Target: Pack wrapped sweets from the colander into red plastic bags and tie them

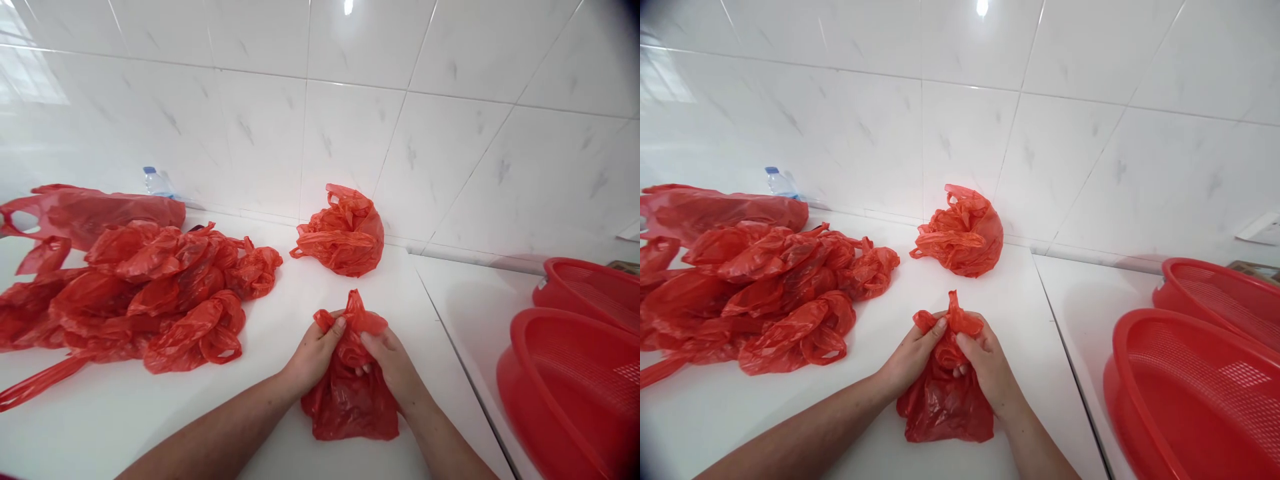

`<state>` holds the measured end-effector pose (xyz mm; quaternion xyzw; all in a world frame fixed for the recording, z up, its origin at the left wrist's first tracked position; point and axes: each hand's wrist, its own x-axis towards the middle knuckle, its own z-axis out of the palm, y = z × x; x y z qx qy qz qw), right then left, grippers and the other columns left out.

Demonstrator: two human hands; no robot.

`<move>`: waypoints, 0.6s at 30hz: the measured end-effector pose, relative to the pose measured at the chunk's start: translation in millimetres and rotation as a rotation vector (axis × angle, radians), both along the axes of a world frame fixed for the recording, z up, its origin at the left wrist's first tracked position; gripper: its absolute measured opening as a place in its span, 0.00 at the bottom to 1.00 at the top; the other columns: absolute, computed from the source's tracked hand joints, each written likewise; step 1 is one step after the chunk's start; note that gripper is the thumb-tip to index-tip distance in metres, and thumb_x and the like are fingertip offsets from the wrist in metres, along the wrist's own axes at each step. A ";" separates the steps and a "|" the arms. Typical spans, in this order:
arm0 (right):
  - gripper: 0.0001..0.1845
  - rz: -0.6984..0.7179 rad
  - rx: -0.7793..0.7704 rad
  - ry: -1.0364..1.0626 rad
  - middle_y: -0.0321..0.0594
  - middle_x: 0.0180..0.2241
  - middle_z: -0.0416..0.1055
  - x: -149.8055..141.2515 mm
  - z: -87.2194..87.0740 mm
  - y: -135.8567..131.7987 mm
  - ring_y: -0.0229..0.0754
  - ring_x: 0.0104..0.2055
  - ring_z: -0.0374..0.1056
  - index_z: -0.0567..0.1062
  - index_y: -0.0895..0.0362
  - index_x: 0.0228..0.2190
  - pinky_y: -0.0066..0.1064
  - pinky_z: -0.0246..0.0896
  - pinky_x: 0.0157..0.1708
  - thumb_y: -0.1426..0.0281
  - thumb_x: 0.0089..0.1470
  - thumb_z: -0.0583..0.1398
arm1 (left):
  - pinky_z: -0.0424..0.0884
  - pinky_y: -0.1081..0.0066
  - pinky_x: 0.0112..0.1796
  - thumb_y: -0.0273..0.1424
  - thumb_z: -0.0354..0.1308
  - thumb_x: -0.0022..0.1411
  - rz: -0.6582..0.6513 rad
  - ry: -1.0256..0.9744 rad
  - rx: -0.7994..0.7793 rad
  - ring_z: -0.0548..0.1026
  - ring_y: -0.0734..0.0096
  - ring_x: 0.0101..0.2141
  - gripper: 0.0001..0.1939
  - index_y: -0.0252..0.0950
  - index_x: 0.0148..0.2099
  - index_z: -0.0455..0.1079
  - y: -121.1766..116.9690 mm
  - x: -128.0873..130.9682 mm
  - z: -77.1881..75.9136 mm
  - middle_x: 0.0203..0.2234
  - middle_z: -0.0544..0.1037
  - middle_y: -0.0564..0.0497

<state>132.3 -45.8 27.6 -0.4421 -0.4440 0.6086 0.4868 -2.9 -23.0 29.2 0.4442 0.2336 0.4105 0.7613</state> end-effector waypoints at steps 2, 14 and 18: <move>0.25 -0.005 -0.003 0.089 0.32 0.22 0.66 2.3 -0.4 0.6 0.34 0.21 0.59 0.65 0.52 0.47 0.27 0.56 0.23 0.55 0.49 0.60 | 0.69 0.70 0.30 0.41 0.50 0.62 0.056 0.028 0.012 0.74 0.70 0.24 0.21 0.36 0.53 0.65 0.9 0.2 -1.8 0.29 0.76 0.48; 0.35 0.134 -0.148 0.162 0.37 0.32 0.72 10.7 11.8 3.0 0.40 0.30 0.68 0.62 0.50 0.48 0.32 0.62 0.31 0.62 0.38 0.68 | 0.65 0.66 0.45 0.18 0.45 0.55 0.338 0.537 0.663 0.67 0.66 0.44 0.24 0.46 0.45 0.73 -0.4 -8.2 -8.1 0.45 0.67 0.49; 0.42 0.122 -0.120 -0.012 0.33 0.29 0.71 9.9 12.9 0.7 0.38 0.28 0.67 0.58 0.48 0.53 0.30 0.63 0.29 0.71 0.36 0.67 | 0.66 0.67 0.43 0.18 0.48 0.54 0.362 0.529 0.683 0.68 0.64 0.42 0.22 0.44 0.44 0.74 0.3 -10.3 -6.5 0.44 0.68 0.48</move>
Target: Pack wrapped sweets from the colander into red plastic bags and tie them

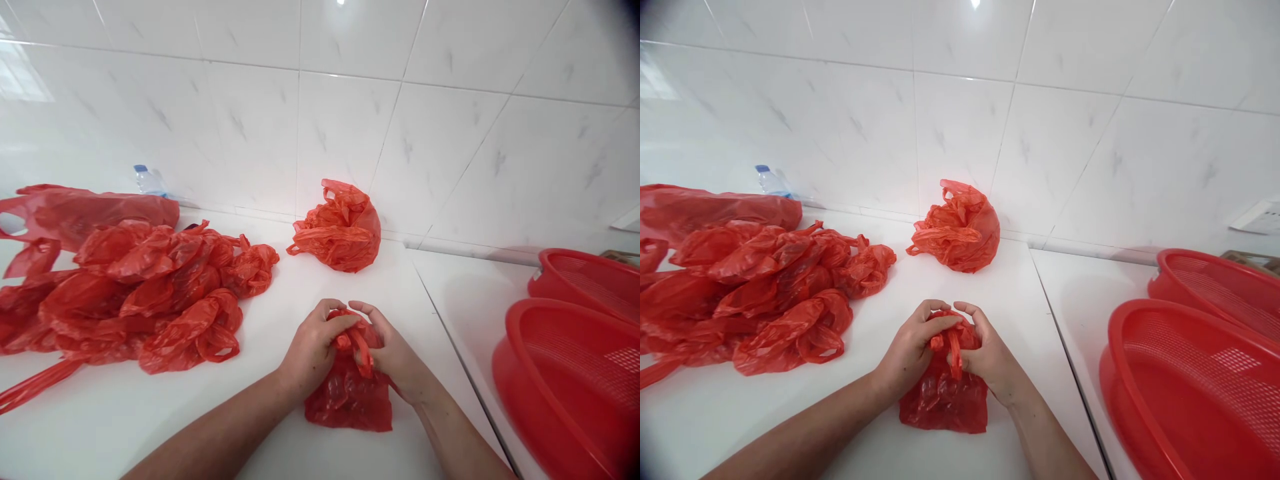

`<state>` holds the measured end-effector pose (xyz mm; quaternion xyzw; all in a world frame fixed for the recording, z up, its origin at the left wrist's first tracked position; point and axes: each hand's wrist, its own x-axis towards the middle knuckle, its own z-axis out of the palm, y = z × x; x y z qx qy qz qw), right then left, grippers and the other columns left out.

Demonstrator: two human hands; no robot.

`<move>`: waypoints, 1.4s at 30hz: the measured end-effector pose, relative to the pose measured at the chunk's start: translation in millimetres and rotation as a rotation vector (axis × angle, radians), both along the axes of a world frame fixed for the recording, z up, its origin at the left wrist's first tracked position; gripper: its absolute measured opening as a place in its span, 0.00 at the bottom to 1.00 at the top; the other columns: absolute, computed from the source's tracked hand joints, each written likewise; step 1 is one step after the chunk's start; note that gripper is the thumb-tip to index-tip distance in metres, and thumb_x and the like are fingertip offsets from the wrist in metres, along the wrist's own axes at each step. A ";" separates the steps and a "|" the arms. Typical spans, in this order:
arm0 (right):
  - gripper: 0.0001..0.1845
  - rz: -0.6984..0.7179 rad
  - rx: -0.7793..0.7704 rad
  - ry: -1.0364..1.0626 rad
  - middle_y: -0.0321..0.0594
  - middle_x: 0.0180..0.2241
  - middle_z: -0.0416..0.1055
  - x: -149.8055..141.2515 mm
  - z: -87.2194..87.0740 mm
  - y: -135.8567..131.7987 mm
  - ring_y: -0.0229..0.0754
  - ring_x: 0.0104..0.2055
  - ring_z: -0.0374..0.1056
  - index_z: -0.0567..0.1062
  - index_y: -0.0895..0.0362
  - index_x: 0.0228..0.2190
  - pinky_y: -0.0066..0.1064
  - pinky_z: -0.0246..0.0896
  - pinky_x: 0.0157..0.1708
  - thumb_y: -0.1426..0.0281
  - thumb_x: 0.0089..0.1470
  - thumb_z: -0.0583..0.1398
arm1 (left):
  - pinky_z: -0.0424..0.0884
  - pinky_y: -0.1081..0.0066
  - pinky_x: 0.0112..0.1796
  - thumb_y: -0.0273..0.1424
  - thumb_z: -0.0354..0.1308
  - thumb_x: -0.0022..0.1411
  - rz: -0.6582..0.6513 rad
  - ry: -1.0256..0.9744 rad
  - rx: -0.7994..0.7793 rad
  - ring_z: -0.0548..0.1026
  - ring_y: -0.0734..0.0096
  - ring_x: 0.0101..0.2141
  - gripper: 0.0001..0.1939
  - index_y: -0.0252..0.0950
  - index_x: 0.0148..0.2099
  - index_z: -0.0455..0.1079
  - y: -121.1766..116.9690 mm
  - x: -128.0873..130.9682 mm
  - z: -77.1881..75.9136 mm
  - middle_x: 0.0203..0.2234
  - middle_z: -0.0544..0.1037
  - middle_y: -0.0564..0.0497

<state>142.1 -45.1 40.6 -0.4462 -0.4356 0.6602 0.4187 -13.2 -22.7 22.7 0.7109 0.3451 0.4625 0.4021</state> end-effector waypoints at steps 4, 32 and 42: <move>0.42 -0.094 0.098 -0.205 0.34 0.32 0.71 -1.6 -2.2 -0.7 0.38 0.28 0.68 0.57 0.47 0.53 0.32 0.64 0.28 0.75 0.37 0.64 | 0.63 0.68 0.47 0.18 0.48 0.53 0.027 -0.091 -0.118 0.68 0.66 0.44 0.24 0.44 0.47 0.72 1.7 0.0 1.6 0.45 0.69 0.49; 0.09 -0.147 0.272 -0.227 0.38 0.30 0.73 11.0 -7.9 6.5 0.40 0.31 0.67 0.74 0.57 0.32 0.31 0.63 0.30 0.67 0.48 0.59 | 0.67 0.69 0.42 0.21 0.49 0.59 -0.095 -0.010 0.005 0.70 0.68 0.41 0.21 0.47 0.49 0.72 -0.9 -2.1 -6.5 0.41 0.69 0.48; 0.04 -0.250 0.279 -0.248 0.33 0.24 0.68 7.5 -11.2 4.8 0.36 0.26 0.62 0.71 0.57 0.28 0.27 0.58 0.26 0.74 0.45 0.57 | 0.65 0.63 0.45 0.20 0.49 0.57 -0.178 0.190 0.214 0.68 0.59 0.47 0.20 0.45 0.46 0.74 -8.3 -2.3 0.7 0.54 0.65 0.48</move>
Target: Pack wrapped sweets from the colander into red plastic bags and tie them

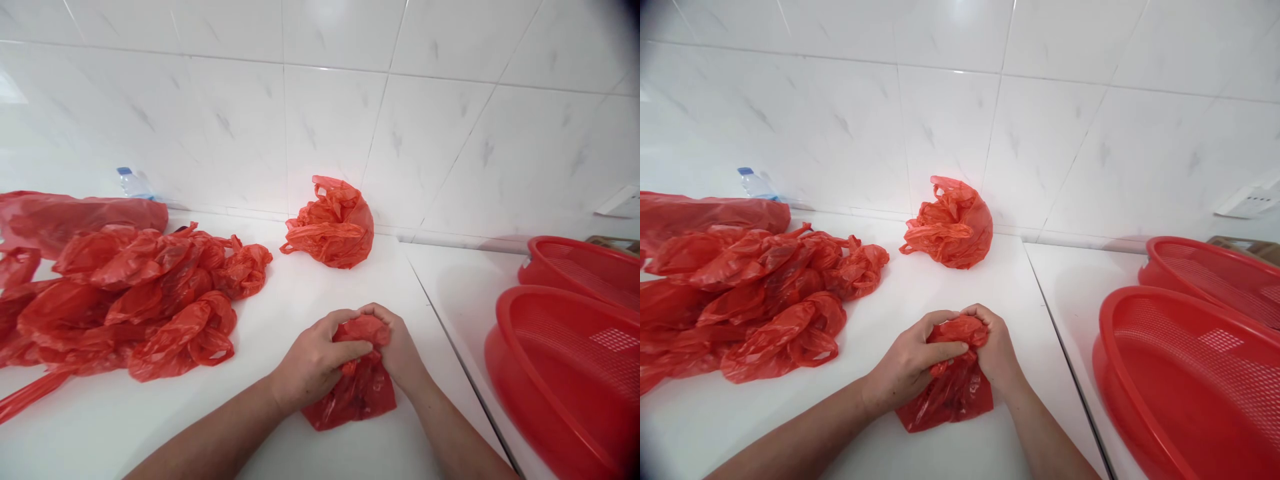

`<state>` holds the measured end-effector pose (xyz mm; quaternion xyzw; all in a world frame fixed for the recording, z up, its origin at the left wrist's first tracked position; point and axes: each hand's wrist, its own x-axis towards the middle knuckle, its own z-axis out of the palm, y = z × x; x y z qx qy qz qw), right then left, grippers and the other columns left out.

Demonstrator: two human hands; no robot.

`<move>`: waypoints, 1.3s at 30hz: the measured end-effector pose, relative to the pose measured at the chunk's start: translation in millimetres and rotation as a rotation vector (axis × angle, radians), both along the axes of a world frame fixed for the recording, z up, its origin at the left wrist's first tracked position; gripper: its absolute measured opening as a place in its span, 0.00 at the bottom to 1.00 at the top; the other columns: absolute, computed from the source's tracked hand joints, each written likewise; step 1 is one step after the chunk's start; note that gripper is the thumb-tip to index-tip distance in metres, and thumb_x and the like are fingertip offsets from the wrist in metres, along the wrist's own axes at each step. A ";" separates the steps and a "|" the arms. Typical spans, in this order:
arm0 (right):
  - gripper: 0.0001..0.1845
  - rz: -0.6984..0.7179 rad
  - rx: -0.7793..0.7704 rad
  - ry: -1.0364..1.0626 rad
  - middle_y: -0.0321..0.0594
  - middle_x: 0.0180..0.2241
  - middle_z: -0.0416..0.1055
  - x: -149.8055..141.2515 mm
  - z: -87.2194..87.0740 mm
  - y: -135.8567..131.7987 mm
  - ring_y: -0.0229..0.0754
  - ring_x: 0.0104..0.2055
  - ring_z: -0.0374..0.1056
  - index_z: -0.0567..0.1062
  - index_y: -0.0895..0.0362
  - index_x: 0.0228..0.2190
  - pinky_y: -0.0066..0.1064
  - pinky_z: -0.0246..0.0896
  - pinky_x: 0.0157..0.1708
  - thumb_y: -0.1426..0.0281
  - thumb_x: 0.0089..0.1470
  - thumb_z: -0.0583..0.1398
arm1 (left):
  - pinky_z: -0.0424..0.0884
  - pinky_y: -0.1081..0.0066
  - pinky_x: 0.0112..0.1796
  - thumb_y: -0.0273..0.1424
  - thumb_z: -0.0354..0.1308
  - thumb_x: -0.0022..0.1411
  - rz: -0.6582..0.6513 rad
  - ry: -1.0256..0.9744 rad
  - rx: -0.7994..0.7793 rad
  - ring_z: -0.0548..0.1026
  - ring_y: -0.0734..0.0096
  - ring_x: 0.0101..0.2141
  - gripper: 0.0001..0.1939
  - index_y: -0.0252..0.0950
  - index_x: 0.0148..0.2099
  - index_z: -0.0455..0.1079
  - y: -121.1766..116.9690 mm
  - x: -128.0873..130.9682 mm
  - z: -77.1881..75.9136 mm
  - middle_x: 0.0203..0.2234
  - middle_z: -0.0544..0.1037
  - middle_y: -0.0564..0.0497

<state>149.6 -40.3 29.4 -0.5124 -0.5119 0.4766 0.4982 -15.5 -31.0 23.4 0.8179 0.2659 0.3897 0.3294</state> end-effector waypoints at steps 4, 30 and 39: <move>0.11 0.070 -0.089 0.128 0.37 0.30 0.72 0.9 6.6 0.3 0.40 0.31 0.67 0.73 0.56 0.33 0.31 0.62 0.30 0.73 0.43 0.60 | 0.64 0.61 0.45 0.24 0.51 0.58 0.086 0.118 0.038 0.67 0.56 0.46 0.16 0.43 0.45 0.74 3.9 -1.0 -2.1 0.52 0.68 0.48; 0.12 -0.217 -0.151 0.744 0.32 0.24 0.71 66.4 -17.2 32.3 0.33 0.28 0.67 0.70 0.53 0.27 0.24 0.65 0.30 0.77 0.39 0.66 | 0.63 0.65 0.48 0.41 0.49 0.62 0.453 -0.401 -0.357 0.69 0.65 0.45 0.16 0.36 0.38 0.72 35.4 -16.9 -5.8 0.41 0.73 0.47; 0.12 -0.524 -0.181 0.788 0.33 0.21 0.70 87.7 -26.1 41.7 0.32 0.24 0.67 0.66 0.54 0.23 0.22 0.66 0.24 0.83 0.40 0.60 | 0.65 0.71 0.39 0.40 0.50 0.61 0.458 -0.454 -0.523 0.70 0.70 0.35 0.15 0.35 0.37 0.71 34.9 -11.7 -8.8 0.33 0.75 0.51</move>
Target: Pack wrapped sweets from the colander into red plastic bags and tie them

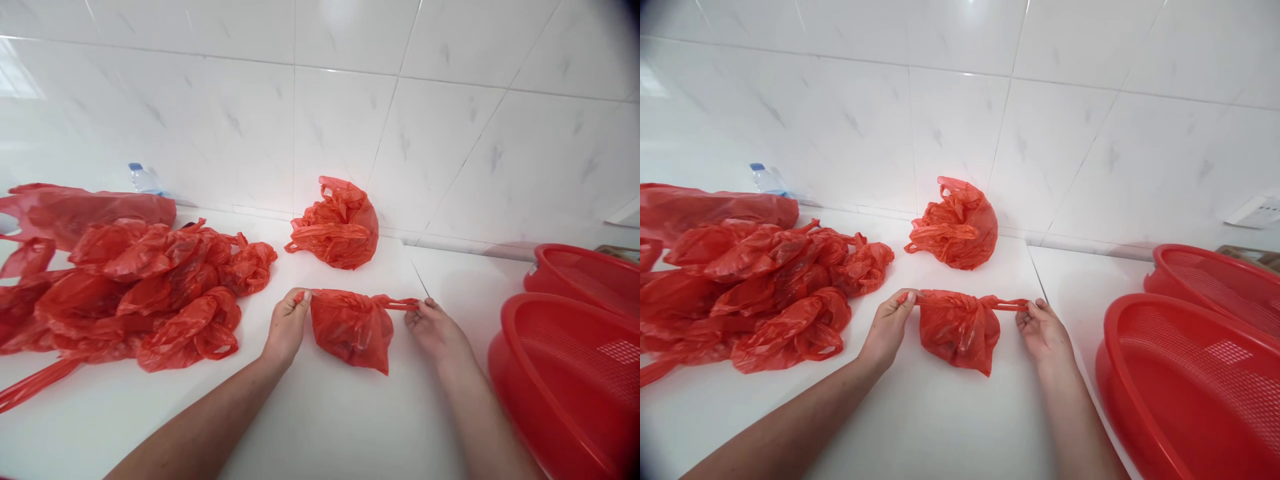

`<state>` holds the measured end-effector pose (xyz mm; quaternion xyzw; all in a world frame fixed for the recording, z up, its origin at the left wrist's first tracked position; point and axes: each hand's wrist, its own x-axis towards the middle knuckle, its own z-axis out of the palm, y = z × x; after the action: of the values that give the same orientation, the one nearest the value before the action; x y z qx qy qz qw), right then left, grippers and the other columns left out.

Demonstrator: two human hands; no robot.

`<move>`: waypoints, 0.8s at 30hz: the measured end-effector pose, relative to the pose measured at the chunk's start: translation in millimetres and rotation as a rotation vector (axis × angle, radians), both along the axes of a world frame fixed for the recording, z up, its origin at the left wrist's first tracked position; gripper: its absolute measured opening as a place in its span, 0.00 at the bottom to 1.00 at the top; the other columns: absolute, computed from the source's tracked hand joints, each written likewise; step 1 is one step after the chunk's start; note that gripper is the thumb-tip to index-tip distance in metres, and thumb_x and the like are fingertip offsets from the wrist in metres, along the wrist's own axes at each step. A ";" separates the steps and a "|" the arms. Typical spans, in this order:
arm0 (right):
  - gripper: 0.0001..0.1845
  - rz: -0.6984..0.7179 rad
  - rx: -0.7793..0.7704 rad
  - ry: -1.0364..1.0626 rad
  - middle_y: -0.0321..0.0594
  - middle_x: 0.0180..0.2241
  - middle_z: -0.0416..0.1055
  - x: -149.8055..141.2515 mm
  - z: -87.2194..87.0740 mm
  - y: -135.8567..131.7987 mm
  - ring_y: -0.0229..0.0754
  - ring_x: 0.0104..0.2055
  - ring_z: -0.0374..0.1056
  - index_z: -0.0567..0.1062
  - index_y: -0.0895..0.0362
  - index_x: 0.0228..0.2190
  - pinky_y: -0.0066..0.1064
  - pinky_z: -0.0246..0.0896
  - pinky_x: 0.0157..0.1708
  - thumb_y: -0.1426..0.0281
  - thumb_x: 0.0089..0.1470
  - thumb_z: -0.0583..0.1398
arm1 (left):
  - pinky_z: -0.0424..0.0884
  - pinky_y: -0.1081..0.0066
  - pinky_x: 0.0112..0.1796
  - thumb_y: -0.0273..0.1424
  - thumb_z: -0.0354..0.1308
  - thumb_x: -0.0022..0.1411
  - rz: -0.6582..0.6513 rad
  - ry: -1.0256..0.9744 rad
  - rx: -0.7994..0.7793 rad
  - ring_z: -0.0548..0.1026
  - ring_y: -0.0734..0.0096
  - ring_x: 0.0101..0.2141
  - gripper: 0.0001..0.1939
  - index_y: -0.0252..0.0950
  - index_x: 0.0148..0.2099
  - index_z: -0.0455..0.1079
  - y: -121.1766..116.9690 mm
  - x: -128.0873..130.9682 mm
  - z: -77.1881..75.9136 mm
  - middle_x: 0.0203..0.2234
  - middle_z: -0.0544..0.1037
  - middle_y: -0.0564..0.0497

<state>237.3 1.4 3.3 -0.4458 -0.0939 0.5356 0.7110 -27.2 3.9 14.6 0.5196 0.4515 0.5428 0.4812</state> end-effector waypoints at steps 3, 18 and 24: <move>0.11 -0.019 0.029 -0.025 0.32 0.22 0.70 0.2 -0.6 1.4 0.31 0.23 0.66 0.66 0.54 0.23 0.21 0.66 0.24 0.82 0.41 0.60 | 0.65 0.72 0.39 0.40 0.49 0.61 -0.033 -0.065 -0.001 0.70 0.71 0.34 0.15 0.35 0.37 0.70 -1.3 1.8 2.3 0.33 0.75 0.51; 0.14 0.239 -0.048 -0.724 0.38 0.36 0.73 -26.7 -19.2 -2.4 0.43 0.40 0.69 0.73 0.52 0.35 0.32 0.65 0.39 0.61 0.45 0.63 | 0.55 0.56 0.55 0.35 0.53 0.60 0.049 0.435 0.401 0.56 0.59 0.57 0.21 0.43 0.56 0.62 0.4 -9.4 -7.8 0.56 0.60 0.45; 0.14 0.611 0.161 -1.047 0.38 0.43 0.72 -79.0 -12.1 -19.1 0.45 0.42 0.67 0.73 0.50 0.39 0.35 0.62 0.42 0.58 0.52 0.56 | 0.52 0.44 0.53 0.48 0.67 0.37 -0.387 0.782 0.557 0.48 0.41 0.60 0.55 0.46 0.64 0.46 -17.7 4.7 -13.0 0.63 0.45 0.39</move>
<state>158.3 -17.7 -8.9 -0.5475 -0.5948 0.4160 0.4163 -22.5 -13.9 1.6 0.8660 0.3317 0.3088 0.2114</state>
